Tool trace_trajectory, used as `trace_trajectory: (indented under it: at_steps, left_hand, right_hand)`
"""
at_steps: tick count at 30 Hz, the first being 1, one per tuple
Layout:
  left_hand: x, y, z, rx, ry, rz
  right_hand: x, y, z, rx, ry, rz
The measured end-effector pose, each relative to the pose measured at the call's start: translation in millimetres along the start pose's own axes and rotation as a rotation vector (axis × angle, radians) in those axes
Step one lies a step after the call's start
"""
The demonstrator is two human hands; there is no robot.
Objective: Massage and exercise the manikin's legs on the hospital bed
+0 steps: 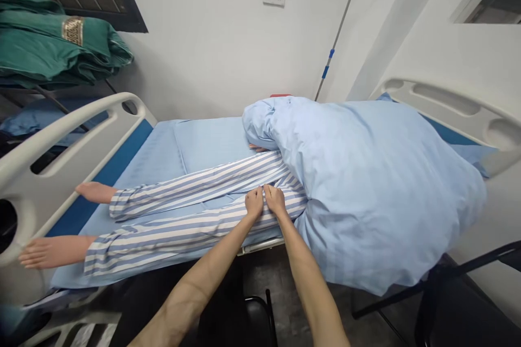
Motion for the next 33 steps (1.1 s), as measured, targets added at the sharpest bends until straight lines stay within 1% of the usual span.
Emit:
trace_trajectory:
  at_steps: [2, 5, 8, 10, 12, 15, 17, 19, 22, 26, 29, 33]
  left_hand:
    - [-3, 2.1, 7, 0.030, -0.030, 0.014]
    - [-4, 9.0, 16, 0.033, -0.033, 0.007]
    - [0, 16.7, 15, -0.057, -0.017, -0.028]
    - [2, 19.6, 11, -0.135, -0.007, -0.045]
    - [3, 20.7, 9, -0.182, 0.020, -0.053]
    - [4, 21.3, 10, -0.199, 0.068, -0.068]
    - [5, 21.0, 12, -0.194, 0.078, -0.070]
    - [5, 20.0, 13, -0.188, 0.067, -0.067]
    - [6, 17.7, 12, -0.162, 0.055, -0.062]
    - [4, 17.7, 14, -0.060, 0.045, -0.056]
    - [4, 24.9, 23, 0.014, 0.008, -0.044]
    - [9, 41.7, 32, 0.051, -0.034, -0.082]
  right_hand:
    - [-1, 0, 2, -0.049, 0.027, 0.015]
    - [-2, 0, 5, -0.133, 0.069, 0.039]
    - [-2, 0, 8, -0.167, 0.123, 0.098]
    - [-2, -1, 7, -0.171, 0.145, 0.113]
    - [-4, -4, 3, -0.148, 0.127, 0.098]
    - [-8, -12, -3, -0.046, 0.036, 0.061]
    - [-12, -17, -1, 0.014, 0.001, 0.064]
    - [-13, -22, 4, 0.033, 0.016, 0.095]
    - [-13, -24, 12, 0.025, 0.051, 0.138]
    - [-11, -24, 17, -0.017, 0.075, 0.171]
    - [-12, -25, 20, -0.056, 0.092, 0.183]
    - [-14, -26, 22, -0.128, 0.141, 0.194]
Point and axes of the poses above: each hand's wrist, its own x-axis away from the middle knuckle, its own y-axis out of the palm, z = x × y, the point moved 5 cm from there along -x, towards the middle knuckle, and after that the axes turned 15 degrees about z, right-handed, at the moved point
